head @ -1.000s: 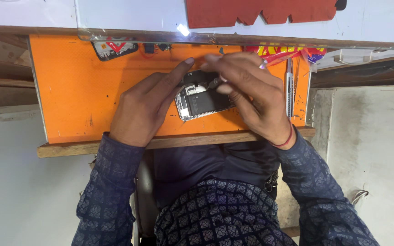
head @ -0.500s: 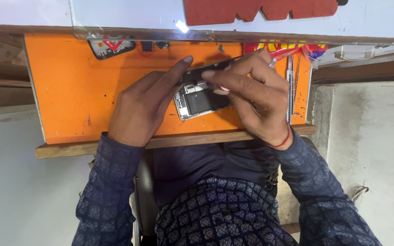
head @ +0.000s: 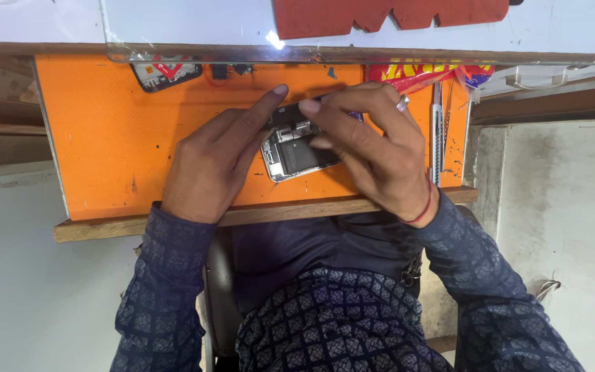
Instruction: The person disassembles a smartphone on an orange workbench. They remove the back cover, then use a screwdriver to remove several screws from the internal frame. The person continues to unscrew and manipulate internal components throughout the clip.
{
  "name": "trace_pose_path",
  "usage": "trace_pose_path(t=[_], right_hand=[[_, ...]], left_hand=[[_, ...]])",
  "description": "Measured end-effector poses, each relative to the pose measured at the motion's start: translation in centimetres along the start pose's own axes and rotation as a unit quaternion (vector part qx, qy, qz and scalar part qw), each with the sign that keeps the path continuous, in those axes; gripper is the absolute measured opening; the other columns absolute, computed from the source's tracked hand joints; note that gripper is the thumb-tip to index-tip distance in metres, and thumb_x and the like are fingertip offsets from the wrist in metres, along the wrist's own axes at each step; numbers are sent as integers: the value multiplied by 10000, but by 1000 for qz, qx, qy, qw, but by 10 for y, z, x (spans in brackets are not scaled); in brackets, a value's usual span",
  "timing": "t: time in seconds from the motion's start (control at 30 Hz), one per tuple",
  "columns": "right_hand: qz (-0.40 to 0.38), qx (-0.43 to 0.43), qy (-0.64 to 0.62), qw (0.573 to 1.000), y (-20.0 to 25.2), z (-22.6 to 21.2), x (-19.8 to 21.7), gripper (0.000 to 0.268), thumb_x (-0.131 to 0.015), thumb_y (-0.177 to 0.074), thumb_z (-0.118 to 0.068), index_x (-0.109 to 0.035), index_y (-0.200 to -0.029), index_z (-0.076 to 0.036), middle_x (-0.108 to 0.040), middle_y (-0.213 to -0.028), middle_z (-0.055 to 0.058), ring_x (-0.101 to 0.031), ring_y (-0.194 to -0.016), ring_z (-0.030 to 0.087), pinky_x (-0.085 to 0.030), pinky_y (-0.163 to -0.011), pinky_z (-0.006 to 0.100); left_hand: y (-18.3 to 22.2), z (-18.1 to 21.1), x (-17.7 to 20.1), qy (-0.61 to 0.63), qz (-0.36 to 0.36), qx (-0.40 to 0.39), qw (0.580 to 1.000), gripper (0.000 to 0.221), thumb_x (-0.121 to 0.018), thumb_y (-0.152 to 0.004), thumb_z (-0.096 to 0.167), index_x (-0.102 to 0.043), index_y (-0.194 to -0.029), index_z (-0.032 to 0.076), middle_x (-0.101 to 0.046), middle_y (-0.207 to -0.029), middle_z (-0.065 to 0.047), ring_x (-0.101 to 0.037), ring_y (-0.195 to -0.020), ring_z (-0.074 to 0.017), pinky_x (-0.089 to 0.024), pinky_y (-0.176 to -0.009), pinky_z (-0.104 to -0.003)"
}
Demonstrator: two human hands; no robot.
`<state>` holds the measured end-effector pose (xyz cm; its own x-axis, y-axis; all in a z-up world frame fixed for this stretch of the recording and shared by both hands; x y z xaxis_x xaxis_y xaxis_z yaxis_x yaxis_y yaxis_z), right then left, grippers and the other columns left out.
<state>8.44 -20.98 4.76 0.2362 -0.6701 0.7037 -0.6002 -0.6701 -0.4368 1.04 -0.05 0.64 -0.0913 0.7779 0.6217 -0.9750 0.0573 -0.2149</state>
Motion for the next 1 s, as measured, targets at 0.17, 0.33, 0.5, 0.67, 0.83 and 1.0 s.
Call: trace_pose_path(t=[0.17, 0.33, 0.5, 0.67, 0.83, 1.0], right_hand=[[2, -39, -36, 999, 9, -3, 3, 387, -711, -1029, 123, -630, -1376, -28, -693, -1194, 115, -720, -1031, 190, -597, -855, 279], [-45, -46, -42, 997, 12, 4, 1, 525, -718, -984, 85, -527, -1460, -25, -703, -1197, 130, -736, -1089, 251, -597, -893, 306], [-27, -63, -83, 994, 20, 9, -2, 574, -699, -1050, 105, -414, -1524, -51, -701, -1237, 140, -746, -1100, 209, -631, -920, 278], [-4, -69, -85, 994, 26, 10, 5, 615, -669, -1099, 111, -310, -1556, -88, -690, -1201, 147, -748, -1136, 223, -654, -970, 299], [54, -120, -166, 977, 28, 10, 14, 656, -637, -1118, 100, -222, -1598, -65, -591, -1321, 180, -763, -1118, 232, -663, -936, 318], [180, -156, -188, 953, 21, 29, 44, 652, -679, -1087, 75, -221, -1543, -15, -590, -1322, 181, -736, -1024, 250, -623, -836, 354]], left_hand=[[1, 0, -1, 1, 0, 4, 1000, 540, -693, -1032, 91, -527, -1534, 201, -667, -929, -122, -682, -799, -290, -563, -727, -432], [0, -1, -2, 8, 10, -4, 1000, 534, -692, -1042, 97, -523, -1538, 203, -673, -957, -116, -692, -821, -279, -575, -739, -415], [0, 0, -1, -3, 5, -2, 1000, 544, -699, -1030, 98, -527, -1536, 198, -665, -926, -118, -681, -802, -290, -565, -727, -427], [0, -1, -1, -4, 1, -1, 1000, 542, -699, -1037, 98, -526, -1540, 198, -667, -931, -120, -681, -806, -291, -562, -729, -428], [-1, -1, -2, 12, 4, 5, 1000, 534, -699, -1037, 100, -529, -1533, 202, -688, -977, -116, -698, -828, -268, -578, -742, -407], [-2, 1, -2, -9, 13, -2, 1000, 525, -714, -1015, 96, -562, -1509, 189, -697, -983, -126, -687, -825, -288, -572, -750, -422]])
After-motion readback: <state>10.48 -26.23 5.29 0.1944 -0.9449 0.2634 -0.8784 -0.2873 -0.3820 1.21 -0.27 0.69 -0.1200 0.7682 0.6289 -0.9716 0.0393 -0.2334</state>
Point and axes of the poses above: each hand's wrist, its own y-axis away from the middle knuckle, its own x-axis out of the back of the hand, z = x × y, the point moved 1 cm from there along -y, towards the middle knuckle
